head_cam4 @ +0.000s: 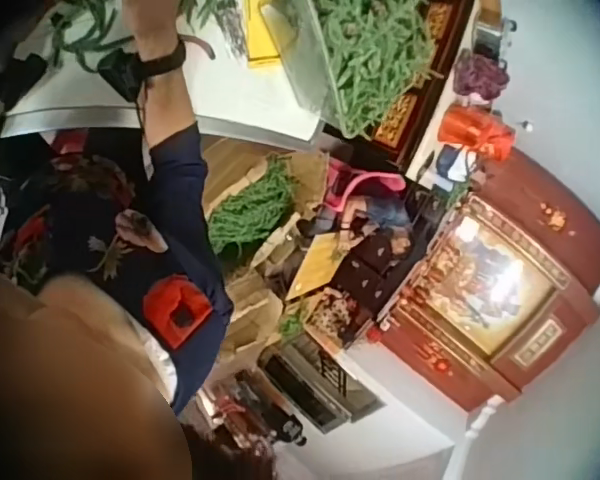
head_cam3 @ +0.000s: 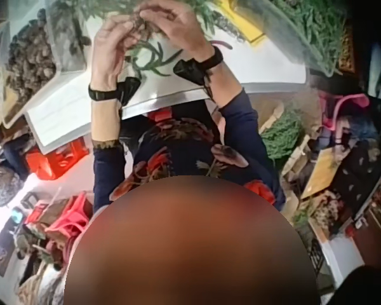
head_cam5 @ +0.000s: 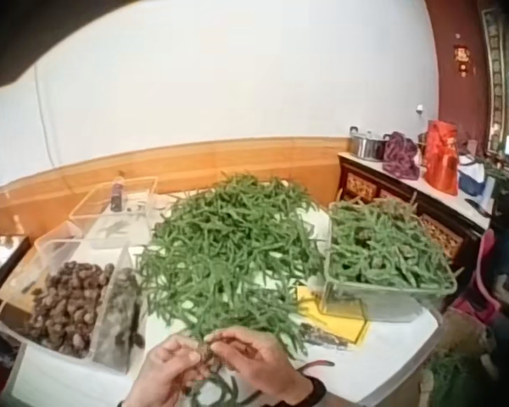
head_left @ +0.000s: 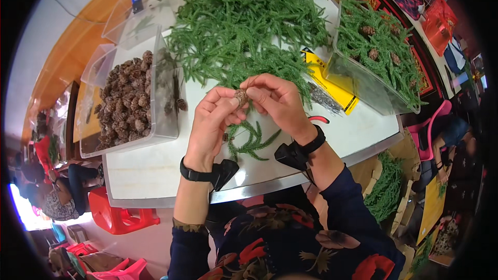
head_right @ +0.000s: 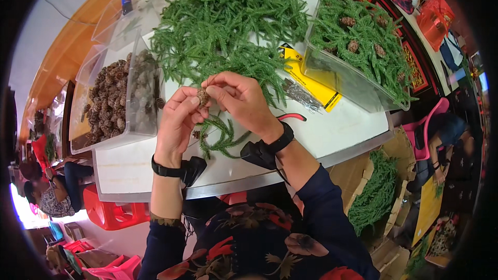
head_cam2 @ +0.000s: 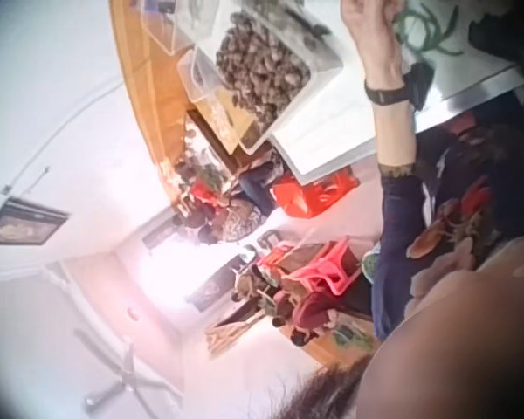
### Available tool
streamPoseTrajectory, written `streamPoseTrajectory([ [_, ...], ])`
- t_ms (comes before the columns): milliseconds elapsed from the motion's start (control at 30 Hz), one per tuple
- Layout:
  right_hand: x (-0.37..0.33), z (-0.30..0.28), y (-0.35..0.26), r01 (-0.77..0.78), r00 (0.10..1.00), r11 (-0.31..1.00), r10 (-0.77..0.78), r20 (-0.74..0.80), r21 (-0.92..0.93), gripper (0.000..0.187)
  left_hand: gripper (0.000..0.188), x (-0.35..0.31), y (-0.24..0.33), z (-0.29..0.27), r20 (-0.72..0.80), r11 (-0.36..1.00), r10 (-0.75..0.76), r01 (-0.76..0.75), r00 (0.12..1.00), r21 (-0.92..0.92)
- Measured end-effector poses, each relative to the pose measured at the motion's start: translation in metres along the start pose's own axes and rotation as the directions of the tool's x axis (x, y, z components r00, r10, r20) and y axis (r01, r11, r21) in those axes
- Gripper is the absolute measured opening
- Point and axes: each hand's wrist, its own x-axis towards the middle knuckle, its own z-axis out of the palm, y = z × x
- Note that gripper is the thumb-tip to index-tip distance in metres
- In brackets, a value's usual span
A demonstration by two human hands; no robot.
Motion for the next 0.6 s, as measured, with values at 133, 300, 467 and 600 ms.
streamPoseTrajectory([
  [133,-0.002,-0.001,-0.003,-0.048,0.999,0.999,0.048,0.003,-0.011,0.012,0.011,-0.008,-0.009,0.006,-0.057,0.997,0.010,-0.006,0.998,0.078],
  [300,-0.004,-0.003,0.003,-0.082,0.997,0.996,0.081,-0.018,-0.035,0.011,0.010,-0.013,-0.022,0.010,-0.131,0.984,0.084,-0.062,0.988,0.168],
  [467,-0.003,-0.016,-0.003,-0.091,0.995,0.996,0.091,-0.049,0.011,0.015,0.011,-0.016,-0.015,0.012,-0.122,0.974,0.081,-0.052,0.989,0.222],
  [600,-0.002,-0.037,-0.019,0.015,0.987,0.971,0.024,-0.156,0.240,0.016,0.014,-0.004,0.007,0.018,-0.148,0.807,0.270,-0.140,0.951,0.573],
])
